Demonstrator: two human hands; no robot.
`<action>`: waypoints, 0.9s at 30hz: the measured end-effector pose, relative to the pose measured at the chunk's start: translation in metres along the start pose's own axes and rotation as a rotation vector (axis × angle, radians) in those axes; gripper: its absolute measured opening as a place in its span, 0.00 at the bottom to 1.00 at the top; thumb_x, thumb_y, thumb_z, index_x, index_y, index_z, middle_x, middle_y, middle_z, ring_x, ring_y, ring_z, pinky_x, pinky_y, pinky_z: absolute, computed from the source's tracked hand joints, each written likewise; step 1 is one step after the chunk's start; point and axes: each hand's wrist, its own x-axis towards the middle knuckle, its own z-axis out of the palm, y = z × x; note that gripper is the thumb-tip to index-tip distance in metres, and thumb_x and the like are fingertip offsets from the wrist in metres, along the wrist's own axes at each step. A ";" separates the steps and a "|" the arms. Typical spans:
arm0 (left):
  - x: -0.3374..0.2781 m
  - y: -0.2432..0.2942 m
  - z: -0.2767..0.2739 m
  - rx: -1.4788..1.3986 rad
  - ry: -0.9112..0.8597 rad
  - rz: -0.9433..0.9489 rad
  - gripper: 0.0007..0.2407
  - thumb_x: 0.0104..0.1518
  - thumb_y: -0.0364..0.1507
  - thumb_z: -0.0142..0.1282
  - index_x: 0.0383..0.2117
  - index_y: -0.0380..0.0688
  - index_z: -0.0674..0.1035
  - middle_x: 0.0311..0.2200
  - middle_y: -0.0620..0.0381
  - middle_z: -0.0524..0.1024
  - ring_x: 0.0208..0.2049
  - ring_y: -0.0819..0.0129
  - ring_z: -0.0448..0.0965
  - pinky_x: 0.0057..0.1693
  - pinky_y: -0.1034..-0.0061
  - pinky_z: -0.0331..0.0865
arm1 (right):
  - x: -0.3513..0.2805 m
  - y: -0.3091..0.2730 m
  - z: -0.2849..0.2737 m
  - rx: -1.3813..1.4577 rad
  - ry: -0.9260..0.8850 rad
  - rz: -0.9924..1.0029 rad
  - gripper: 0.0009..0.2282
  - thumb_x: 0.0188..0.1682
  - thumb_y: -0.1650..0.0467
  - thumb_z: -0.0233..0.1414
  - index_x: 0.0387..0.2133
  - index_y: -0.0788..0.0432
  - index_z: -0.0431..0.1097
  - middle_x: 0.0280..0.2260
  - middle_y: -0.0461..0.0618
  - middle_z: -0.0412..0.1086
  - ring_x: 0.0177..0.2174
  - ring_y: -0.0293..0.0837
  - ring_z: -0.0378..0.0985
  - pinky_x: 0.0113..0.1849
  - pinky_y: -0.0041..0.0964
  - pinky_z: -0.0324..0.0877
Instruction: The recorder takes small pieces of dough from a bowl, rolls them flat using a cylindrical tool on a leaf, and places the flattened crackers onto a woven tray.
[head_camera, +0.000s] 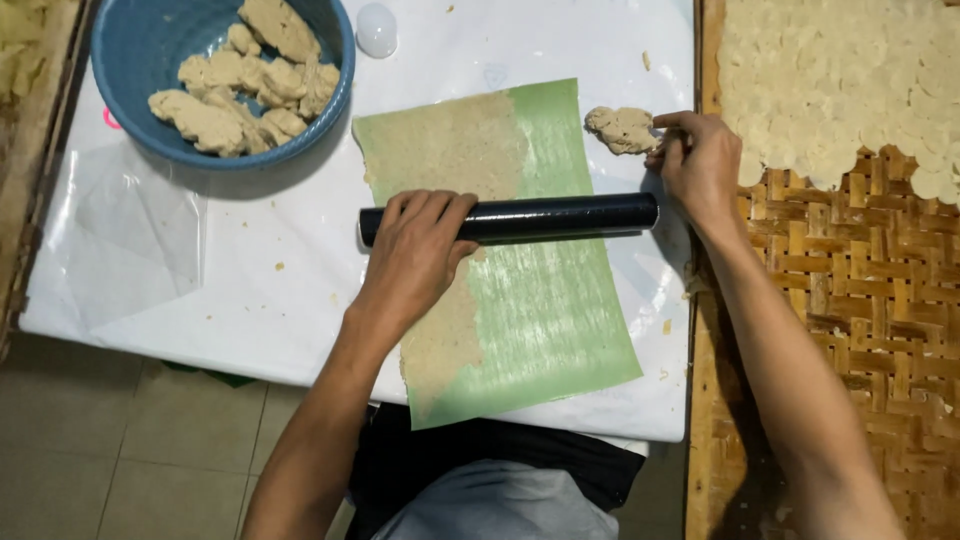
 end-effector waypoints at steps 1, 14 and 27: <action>0.002 0.004 -0.008 -0.004 -0.002 -0.014 0.22 0.53 0.31 0.66 0.55 0.47 0.74 0.45 0.51 0.77 0.53 0.56 0.75 0.64 0.57 0.58 | -0.002 -0.017 -0.009 0.002 -0.013 -0.006 0.13 0.49 0.78 0.56 0.43 0.50 0.80 0.32 0.54 0.75 0.39 0.60 0.80 0.43 0.50 0.73; -0.008 -0.012 -0.036 -0.044 0.304 -0.187 0.19 0.55 0.25 0.68 0.52 0.35 0.74 0.39 0.48 0.75 0.46 0.52 0.75 0.57 0.59 0.62 | -0.056 -0.180 -0.025 0.537 -0.196 -0.083 0.08 0.50 0.76 0.63 0.41 0.59 0.78 0.33 0.55 0.75 0.33 0.53 0.81 0.38 0.43 0.76; -0.015 -0.021 -0.025 -0.072 0.247 -0.179 0.19 0.56 0.27 0.66 0.53 0.37 0.75 0.39 0.48 0.75 0.46 0.53 0.75 0.57 0.61 0.62 | -0.073 -0.228 0.009 0.079 -0.129 -0.412 0.03 0.52 0.72 0.57 0.37 0.56 0.76 0.34 0.51 0.69 0.34 0.53 0.79 0.37 0.42 0.76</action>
